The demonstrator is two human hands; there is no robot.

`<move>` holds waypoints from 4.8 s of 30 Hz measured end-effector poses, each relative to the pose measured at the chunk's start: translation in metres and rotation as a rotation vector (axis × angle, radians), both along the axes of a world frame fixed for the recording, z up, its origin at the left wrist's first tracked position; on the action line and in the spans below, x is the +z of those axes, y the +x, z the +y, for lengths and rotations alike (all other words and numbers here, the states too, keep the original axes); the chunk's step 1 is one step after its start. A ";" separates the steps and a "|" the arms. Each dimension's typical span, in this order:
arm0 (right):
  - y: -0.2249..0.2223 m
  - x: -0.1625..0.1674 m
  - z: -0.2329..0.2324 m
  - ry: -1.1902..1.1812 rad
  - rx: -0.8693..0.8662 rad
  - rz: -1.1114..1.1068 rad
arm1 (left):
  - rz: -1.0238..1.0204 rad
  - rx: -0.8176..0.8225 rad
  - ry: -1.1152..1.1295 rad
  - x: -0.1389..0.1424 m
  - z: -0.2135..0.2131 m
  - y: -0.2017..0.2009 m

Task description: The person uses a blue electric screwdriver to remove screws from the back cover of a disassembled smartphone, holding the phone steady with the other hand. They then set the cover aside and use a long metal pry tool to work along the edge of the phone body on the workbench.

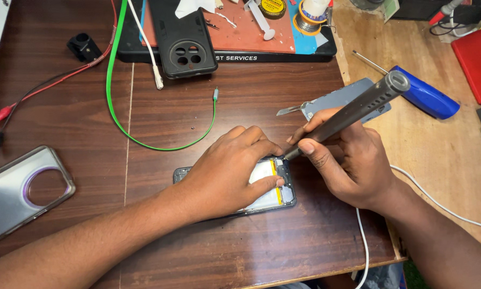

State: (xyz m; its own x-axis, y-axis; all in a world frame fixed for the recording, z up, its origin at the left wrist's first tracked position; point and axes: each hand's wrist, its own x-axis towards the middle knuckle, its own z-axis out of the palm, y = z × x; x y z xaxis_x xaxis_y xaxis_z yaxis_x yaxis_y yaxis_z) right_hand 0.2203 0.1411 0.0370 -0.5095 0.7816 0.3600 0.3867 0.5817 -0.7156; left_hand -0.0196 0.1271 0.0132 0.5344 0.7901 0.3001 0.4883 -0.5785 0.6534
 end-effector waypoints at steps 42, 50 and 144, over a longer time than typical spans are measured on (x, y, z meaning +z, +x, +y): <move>0.002 -0.005 -0.009 -0.042 0.002 0.025 | -0.009 0.004 0.015 -0.001 -0.001 0.000; 0.002 -0.005 -0.010 0.005 0.015 0.003 | -0.016 -0.003 0.020 0.000 0.000 -0.001; 0.015 -0.007 -0.006 -0.103 0.015 0.195 | 0.074 -0.032 0.080 0.001 0.005 -0.007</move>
